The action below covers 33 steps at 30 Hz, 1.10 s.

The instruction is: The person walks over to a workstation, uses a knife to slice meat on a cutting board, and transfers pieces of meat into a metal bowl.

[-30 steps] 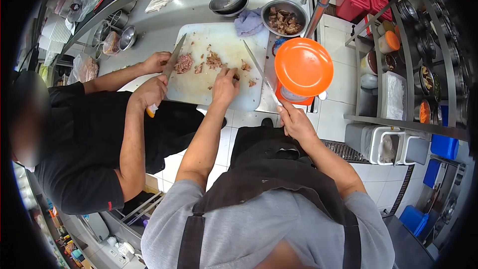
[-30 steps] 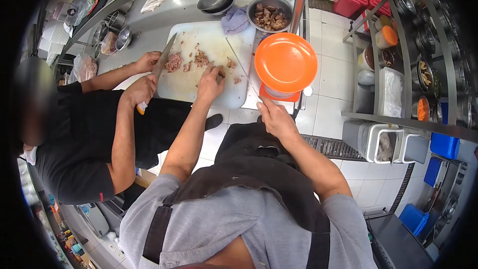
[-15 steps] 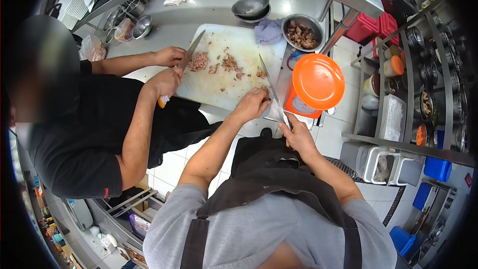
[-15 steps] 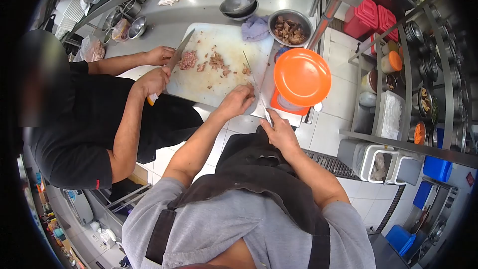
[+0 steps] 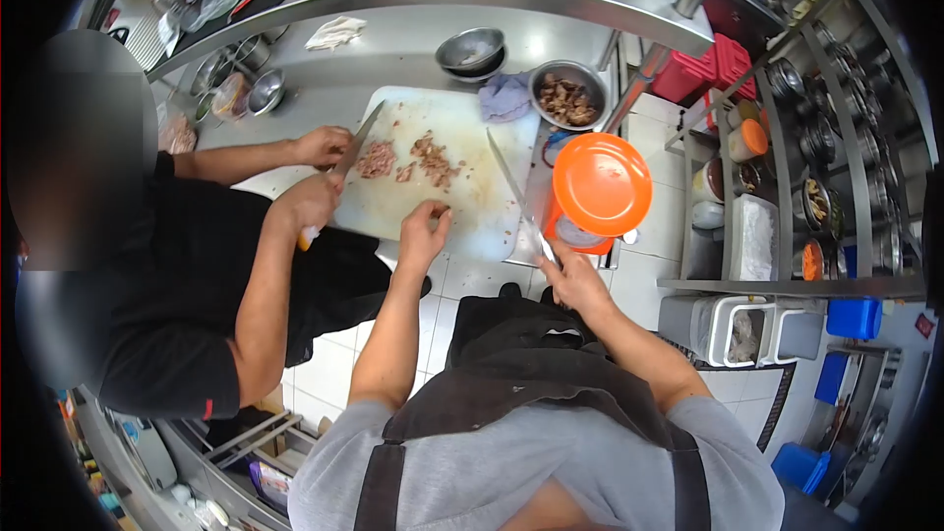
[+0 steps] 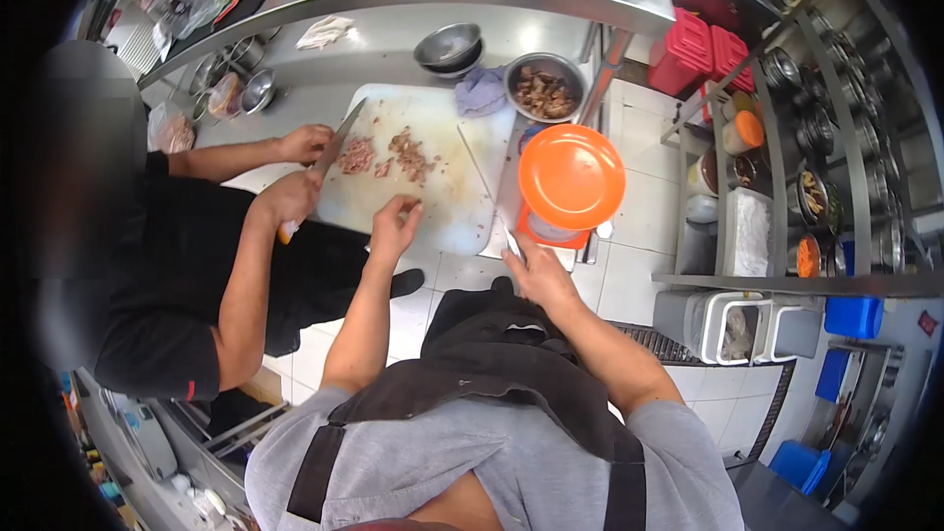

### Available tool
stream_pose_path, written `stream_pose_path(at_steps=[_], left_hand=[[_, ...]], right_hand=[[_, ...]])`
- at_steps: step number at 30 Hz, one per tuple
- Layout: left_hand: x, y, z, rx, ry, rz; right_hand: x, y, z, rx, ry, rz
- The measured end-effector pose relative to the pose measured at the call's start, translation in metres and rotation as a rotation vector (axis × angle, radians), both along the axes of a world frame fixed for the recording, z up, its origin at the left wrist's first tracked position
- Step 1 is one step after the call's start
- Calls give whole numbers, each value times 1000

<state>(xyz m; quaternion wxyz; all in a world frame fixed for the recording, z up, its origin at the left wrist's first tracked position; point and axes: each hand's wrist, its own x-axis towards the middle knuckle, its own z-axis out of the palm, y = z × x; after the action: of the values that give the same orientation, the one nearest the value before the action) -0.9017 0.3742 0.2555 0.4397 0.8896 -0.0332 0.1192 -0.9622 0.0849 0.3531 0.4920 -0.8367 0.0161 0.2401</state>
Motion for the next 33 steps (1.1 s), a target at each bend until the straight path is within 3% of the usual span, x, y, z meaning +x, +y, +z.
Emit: stream_pose_path(at_steps=[2, 6, 8, 10, 12, 15, 17, 18, 20, 21, 23, 26, 28, 33], left_hand=[[-1, -12, 4, -89, 20, 51], [28, -36, 51, -161, 130, 102], [70, -50, 67, -174, -98, -32], [114, -76, 99, -2, -177, -102], [168, -106, 109, -34, -259, -210], [237, -144, 95, 36, -188, -252], [263, -161, 75, 411, -397, -76], [264, -173, 72, 412, -399, -83], [261, -201, 67, 682, -37, -347], [262, -210, 59, 686, -33, -350], [263, -225, 42, 764, 188, -683], [270, -239, 25, 859, 420, -610], [273, -240, 18, 884, 418, -578], [271, -224, 13, 634, 339, -597]], right_hand=[[-12, -9, -7, -30, 85, 3], [-26, -20, -38, -20, -146, 23], [-25, -22, -34, -10, -130, 16], [-23, -22, -25, 5, -108, 8], [-20, -22, -10, -14, 42, 19], [-19, -25, -9, -10, 24, 31], [-17, -27, -10, -17, 15, 54], [-16, -30, -12, -14, 15, 47], [-17, -34, -22, -6, -51, 90], [-16, -34, -23, 12, -126, 83], [-14, -39, -24, 8, -94, 102], [-8, -44, -21, 5, -65, 131], [-7, -48, -25, 9, -66, 140], [-5, -50, -31, 43, -101, 138]])
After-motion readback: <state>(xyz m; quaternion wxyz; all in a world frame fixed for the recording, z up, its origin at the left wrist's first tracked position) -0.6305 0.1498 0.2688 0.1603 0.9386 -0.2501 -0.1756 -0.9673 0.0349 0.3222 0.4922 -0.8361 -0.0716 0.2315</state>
